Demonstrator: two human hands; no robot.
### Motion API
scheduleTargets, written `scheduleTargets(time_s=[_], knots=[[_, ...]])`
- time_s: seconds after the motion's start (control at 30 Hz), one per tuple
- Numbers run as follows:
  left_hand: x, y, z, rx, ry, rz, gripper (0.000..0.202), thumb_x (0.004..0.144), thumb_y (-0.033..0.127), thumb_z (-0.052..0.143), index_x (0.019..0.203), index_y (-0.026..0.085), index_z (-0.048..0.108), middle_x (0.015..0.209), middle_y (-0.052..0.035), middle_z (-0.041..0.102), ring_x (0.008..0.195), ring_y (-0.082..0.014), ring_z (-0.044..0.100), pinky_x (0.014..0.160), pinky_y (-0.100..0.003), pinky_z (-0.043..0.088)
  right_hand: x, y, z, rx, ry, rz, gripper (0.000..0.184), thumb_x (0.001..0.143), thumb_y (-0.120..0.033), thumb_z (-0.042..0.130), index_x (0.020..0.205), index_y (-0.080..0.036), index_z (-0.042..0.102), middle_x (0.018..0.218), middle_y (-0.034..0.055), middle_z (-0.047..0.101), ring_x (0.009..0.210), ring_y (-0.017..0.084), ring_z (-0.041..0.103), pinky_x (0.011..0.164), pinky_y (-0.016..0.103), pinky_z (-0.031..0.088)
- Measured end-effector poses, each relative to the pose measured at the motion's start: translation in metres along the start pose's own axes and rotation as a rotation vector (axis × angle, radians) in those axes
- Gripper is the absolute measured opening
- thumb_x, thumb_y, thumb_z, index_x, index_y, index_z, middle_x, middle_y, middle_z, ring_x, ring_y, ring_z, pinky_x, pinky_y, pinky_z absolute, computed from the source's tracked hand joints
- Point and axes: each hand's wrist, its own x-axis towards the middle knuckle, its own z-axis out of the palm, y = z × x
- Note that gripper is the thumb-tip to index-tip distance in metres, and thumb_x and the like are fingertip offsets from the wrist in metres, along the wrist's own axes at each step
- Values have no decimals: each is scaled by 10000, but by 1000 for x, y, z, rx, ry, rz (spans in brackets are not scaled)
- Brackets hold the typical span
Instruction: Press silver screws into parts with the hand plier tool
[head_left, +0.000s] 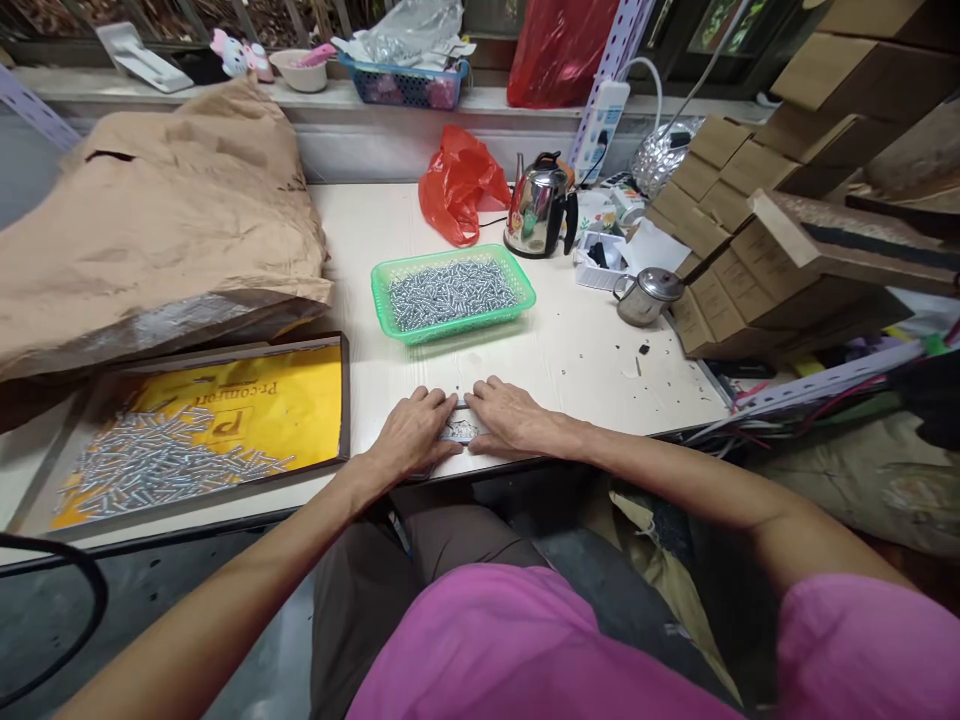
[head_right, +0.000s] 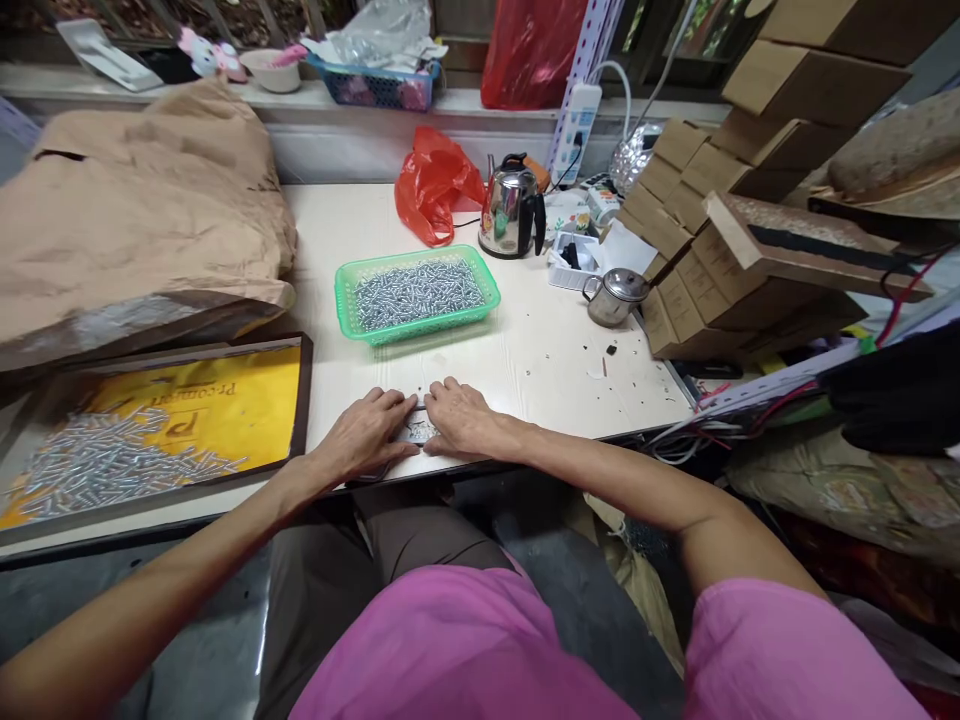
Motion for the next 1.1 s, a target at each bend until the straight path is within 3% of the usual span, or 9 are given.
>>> scheduleTargets(time_s=[0.2,0.47,0.57,0.67,0.73,0.87,0.97,1.1], knots=[[-5,4,3,-58,13,-26,274,862,381,596,1052,191,650,954,-79,625,922,-242,523,723,-330,401,-9,-14,16,-13,69,-34,180,918,-272,561,988,-117,620,974,104,609,916,216,541,756,322,401],[-7,5,10,-63,48,-57,279,885,432,555,925,185,680,909,-78,647,943,-249,546,699,-330,420,-9,-14,40,40,131,-26,154,957,-234,483,958,-152,614,888,64,602,810,172,534,690,285,359],[-11,7,12,-57,86,-76,246,879,381,578,1005,189,668,944,-77,661,965,-255,563,739,-346,465,-12,-12,36,29,167,6,180,930,-291,542,1018,-151,615,927,74,599,864,186,529,736,286,375],[-24,17,22,-77,185,-120,350,862,303,612,1179,154,599,1168,-113,637,1109,-271,550,877,-379,491,-15,-4,25,50,167,-3,383,859,-459,621,1087,-152,609,971,83,592,908,208,520,772,296,391],[-35,28,33,-87,281,-143,376,871,230,590,1230,121,564,1326,-146,556,1254,-288,475,993,-396,454,-15,4,17,84,129,-53,419,877,-515,569,1080,-152,615,966,84,593,906,202,523,787,294,394],[-51,54,52,-133,412,-80,327,919,172,483,1233,121,561,1413,-133,493,1367,-289,369,1067,-409,414,-4,12,15,98,135,-78,288,973,-362,448,1056,-156,632,983,83,597,939,185,514,817,276,375],[-53,67,58,-194,438,-60,315,920,232,510,1217,145,569,1334,-116,570,1319,-284,441,1069,-434,417,14,10,22,17,134,-33,174,939,-261,515,995,-156,643,990,80,606,954,197,499,809,283,358],[-52,75,62,-230,445,-78,302,899,278,556,1166,140,586,1216,-117,638,1246,-283,517,1084,-468,394,36,5,22,-77,140,22,144,934,-245,522,963,-160,634,1000,83,619,959,210,493,799,306,346]])
